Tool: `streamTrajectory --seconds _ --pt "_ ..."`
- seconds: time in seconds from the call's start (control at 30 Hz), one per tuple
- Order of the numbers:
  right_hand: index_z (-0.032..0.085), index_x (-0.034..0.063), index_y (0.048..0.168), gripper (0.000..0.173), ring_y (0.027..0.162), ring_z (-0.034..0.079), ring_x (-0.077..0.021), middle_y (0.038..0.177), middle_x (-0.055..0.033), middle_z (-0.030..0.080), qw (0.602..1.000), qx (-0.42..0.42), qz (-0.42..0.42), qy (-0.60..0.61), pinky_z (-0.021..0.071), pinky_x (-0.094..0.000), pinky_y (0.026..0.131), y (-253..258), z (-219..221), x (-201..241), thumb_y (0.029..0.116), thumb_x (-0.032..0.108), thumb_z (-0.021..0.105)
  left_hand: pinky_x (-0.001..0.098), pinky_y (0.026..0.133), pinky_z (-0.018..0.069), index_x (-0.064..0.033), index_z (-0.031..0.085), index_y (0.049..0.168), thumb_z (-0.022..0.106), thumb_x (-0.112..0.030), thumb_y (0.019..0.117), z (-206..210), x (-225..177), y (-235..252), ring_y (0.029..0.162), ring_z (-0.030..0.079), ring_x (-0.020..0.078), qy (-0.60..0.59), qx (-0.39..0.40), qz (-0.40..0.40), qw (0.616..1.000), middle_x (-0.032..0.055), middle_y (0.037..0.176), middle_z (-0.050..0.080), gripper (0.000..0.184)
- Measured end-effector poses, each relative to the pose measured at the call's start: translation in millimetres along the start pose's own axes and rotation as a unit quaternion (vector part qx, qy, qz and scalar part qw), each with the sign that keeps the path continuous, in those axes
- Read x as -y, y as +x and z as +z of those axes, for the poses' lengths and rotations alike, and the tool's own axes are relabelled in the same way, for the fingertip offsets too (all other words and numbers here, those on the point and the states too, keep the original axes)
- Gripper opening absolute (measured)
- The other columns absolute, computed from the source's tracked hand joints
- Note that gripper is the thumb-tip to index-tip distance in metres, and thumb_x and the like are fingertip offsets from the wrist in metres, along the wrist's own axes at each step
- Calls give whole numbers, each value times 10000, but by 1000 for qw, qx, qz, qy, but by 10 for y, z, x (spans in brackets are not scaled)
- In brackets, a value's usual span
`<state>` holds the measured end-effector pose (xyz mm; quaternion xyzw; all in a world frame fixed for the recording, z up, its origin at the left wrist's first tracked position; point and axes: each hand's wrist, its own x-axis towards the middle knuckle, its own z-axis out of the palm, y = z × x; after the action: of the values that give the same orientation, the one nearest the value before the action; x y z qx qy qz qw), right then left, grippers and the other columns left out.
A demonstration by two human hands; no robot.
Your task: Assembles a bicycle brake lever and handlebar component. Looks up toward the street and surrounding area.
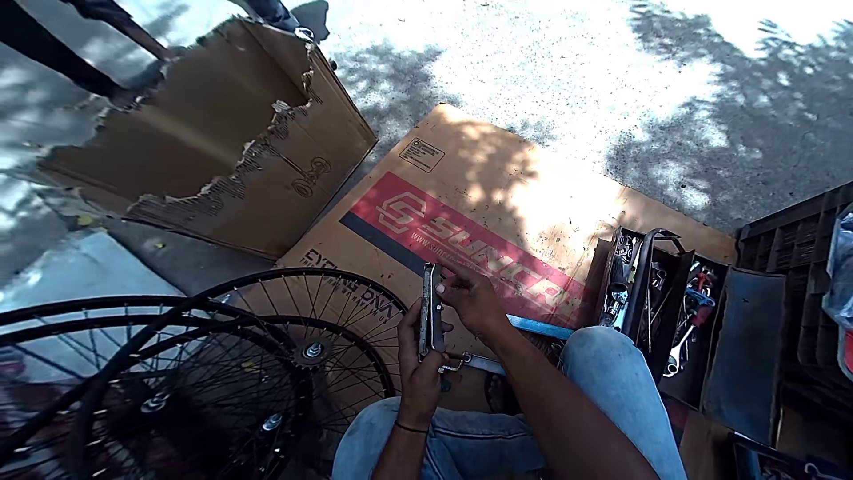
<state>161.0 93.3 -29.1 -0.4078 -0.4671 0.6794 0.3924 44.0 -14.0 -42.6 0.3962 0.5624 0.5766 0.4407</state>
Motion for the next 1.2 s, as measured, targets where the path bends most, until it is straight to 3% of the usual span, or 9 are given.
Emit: streamTrajectory --seconds 0.13,0.27,0.37,0.5,0.67,0.83,1.0,1.2 --pt "582 147 1469 472 837 699 -189 1038 -121 730 1000 12 1 8 600 -394 790 -8 -52 -2 1006 110 664 251 722 561 -141 354 1561 547 -21 750 -3 7 1 945 655 159 3 7 5 1000 88 1210 626 842" --pt "584 122 1462 454 788 698 -167 992 -115 751 1000 26 -14 -9 595 -381 764 -4 -97 -17 1016 151 660 272 757 576 -126 320 1574 613 -64 736 -21 25 -16 957 658 167 33 19 21 999 83 1186 625 890" --pt "591 57 1444 447 870 742 -196 1044 -144 759 999 40 3 25 621 -399 857 75 -129 -32 1007 122 666 293 766 589 -120 267 1600 660 -94 722 -43 0 -24 993 659 186 85 38 28 995 91 1220 618 963" --pt "606 31 1415 432 810 735 -201 1009 -157 748 996 52 42 59 635 -371 787 117 -176 1 993 90 681 279 736 601 -132 254 1615 754 -129 742 -26 -30 -13 963 665 177 92 43 31 994 78 1188 620 1006" --pt "611 66 1406 423 772 709 -167 998 -127 741 996 37 52 60 615 -345 749 42 -119 23 990 93 685 233 751 582 -87 264 1597 656 -53 747 29 -64 -9 944 661 119 132 18 38 990 43 1140 627 936" --pt "621 80 1362 429 727 713 -173 961 -134 749 993 -9 65 98 616 -332 714 -1 -43 -44 949 92 738 209 747 575 -31 331 1560 637 -95 860 54 -36 -44 881 660 86 143 -14 65 987 31 1075 646 766" --pt "658 35 1330 394 760 727 -174 975 -131 760 993 -13 72 93 625 -342 753 -28 -7 -59 952 109 741 214 718 576 -24 318 1567 642 -43 824 70 -17 -54 863 659 98 140 -16 75 987 28 1045 651 810" --pt "626 52 1361 416 761 731 -196 950 -151 751 992 -55 61 93 625 -352 753 -100 9 -97 963 116 731 202 632 538 -2 372 1554 550 -15 845 104 -7 -54 794 643 89 156 -31 76 984 28 1001 665 732"
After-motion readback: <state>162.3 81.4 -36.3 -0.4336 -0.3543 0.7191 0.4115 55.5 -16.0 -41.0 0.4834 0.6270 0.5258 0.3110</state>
